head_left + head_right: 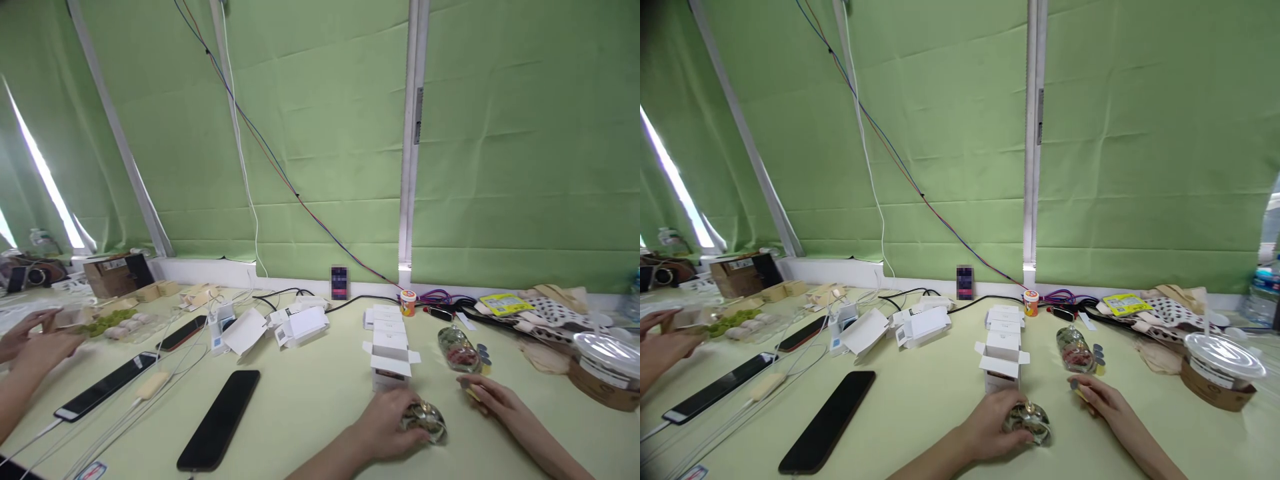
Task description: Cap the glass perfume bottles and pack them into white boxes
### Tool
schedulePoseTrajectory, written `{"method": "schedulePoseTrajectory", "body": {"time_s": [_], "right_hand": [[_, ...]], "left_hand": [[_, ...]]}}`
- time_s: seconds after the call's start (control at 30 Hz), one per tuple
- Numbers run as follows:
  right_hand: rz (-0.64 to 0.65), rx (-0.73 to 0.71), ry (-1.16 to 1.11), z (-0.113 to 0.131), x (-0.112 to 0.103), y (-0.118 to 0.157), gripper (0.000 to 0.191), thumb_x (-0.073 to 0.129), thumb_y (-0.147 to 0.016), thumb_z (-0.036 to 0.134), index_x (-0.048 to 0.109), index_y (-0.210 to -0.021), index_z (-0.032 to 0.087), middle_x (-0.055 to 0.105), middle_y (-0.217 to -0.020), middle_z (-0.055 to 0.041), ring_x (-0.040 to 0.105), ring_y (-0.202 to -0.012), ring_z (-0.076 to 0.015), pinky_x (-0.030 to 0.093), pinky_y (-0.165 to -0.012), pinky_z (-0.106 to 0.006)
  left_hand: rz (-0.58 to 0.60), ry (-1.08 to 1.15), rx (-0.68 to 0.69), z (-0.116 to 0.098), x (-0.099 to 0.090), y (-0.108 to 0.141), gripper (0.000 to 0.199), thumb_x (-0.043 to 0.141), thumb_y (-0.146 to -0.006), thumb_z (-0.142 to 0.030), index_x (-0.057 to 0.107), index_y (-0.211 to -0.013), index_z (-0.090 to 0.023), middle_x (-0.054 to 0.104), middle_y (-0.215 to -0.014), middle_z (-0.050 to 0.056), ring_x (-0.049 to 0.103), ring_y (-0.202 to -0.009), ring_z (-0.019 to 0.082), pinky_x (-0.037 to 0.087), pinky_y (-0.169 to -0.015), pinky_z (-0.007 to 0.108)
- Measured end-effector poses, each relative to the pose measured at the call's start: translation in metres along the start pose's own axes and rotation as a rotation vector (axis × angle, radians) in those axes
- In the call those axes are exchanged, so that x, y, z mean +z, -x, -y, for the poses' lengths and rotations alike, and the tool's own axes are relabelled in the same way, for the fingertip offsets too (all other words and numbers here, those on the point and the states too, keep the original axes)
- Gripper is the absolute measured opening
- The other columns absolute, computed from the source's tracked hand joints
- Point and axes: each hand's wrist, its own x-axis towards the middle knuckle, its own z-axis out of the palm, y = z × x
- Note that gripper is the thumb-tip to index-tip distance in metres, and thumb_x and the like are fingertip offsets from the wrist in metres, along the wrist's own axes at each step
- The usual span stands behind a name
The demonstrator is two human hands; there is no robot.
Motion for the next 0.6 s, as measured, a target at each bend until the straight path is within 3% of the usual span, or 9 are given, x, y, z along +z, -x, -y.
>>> {"method": "schedulePoseTrajectory", "body": {"time_s": [0.1, 0.23, 0.33, 0.4, 0.53, 0.6], "right_hand": [[0.034, -0.068, 0.161, 0.002, 0.001, 0.001, 0.036, 0.056, -0.081, 0.053, 0.072, -0.096, 0.023, 0.074, -0.09, -0.005, 0.066, -0.082, -0.0245, 0.053, -0.071, -0.03], [0.128, -0.226, 0.339, 0.007, 0.006, 0.003, 0.025, 0.053, -0.086, 0.043, 0.069, -0.09, 0.024, 0.07, -0.082, -0.0046, 0.065, -0.077, -0.0236, 0.052, -0.073, -0.032], [0.175, -0.328, 0.382, 0.009, 0.01, 0.004, 0.022, 0.051, -0.089, 0.037, 0.069, -0.091, 0.025, 0.071, -0.09, -0.0059, 0.066, -0.086, -0.0241, 0.051, -0.078, -0.033], [0.141, -0.329, 0.407, 0.007, 0.008, 0.004, 0.022, 0.05, -0.09, 0.036, 0.068, -0.096, 0.025, 0.071, -0.093, -0.0066, 0.066, -0.089, -0.0243, 0.052, -0.079, -0.033], [-0.088, -0.28, 0.467, -0.008, -0.002, 0.001, 0.028, 0.047, -0.091, 0.038, 0.064, -0.108, 0.024, 0.071, -0.107, -0.0093, 0.066, -0.097, -0.0271, 0.052, -0.083, -0.037], [-0.094, -0.3, 0.522, -0.016, -0.007, -0.002, 0.027, 0.047, -0.091, 0.039, 0.066, -0.103, 0.024, 0.072, -0.104, -0.0093, 0.066, -0.097, -0.0278, 0.052, -0.083, -0.039]], "left_hand": [[-0.005, 0.014, 0.008, -0.001, -0.001, 0.0, 0.043, 0.069, -0.076, -0.043, 0.06, -0.11, -0.018, 0.069, -0.1, 0.008, 0.064, -0.087, 0.023, 0.048, -0.076, 0.027], [-0.002, 0.029, 0.004, -0.004, -0.003, 0.0, 0.042, 0.069, -0.077, -0.043, 0.06, -0.11, -0.018, 0.069, -0.099, 0.008, 0.064, -0.087, 0.023, 0.048, -0.076, 0.028], [-0.003, 0.032, -0.003, -0.005, -0.004, 0.001, 0.041, 0.068, -0.078, -0.041, 0.06, -0.111, -0.018, 0.069, -0.101, 0.008, 0.064, -0.088, 0.023, 0.048, -0.077, 0.028], [-0.005, 0.043, -0.011, -0.007, -0.004, 0.001, 0.041, 0.068, -0.078, -0.04, 0.06, -0.112, -0.019, 0.069, -0.101, 0.008, 0.064, -0.089, 0.023, 0.048, -0.078, 0.028], [0.018, 0.11, -0.037, -0.009, -0.005, 0.001, 0.041, 0.069, -0.077, -0.035, 0.059, -0.114, -0.021, 0.069, -0.102, 0.006, 0.063, -0.089, 0.022, 0.048, -0.078, 0.028], [0.026, 0.16, -0.048, -0.008, -0.005, 0.001, 0.042, 0.07, -0.077, -0.034, 0.057, -0.116, -0.022, 0.068, -0.104, 0.005, 0.063, -0.09, 0.021, 0.048, -0.078, 0.028]]}}
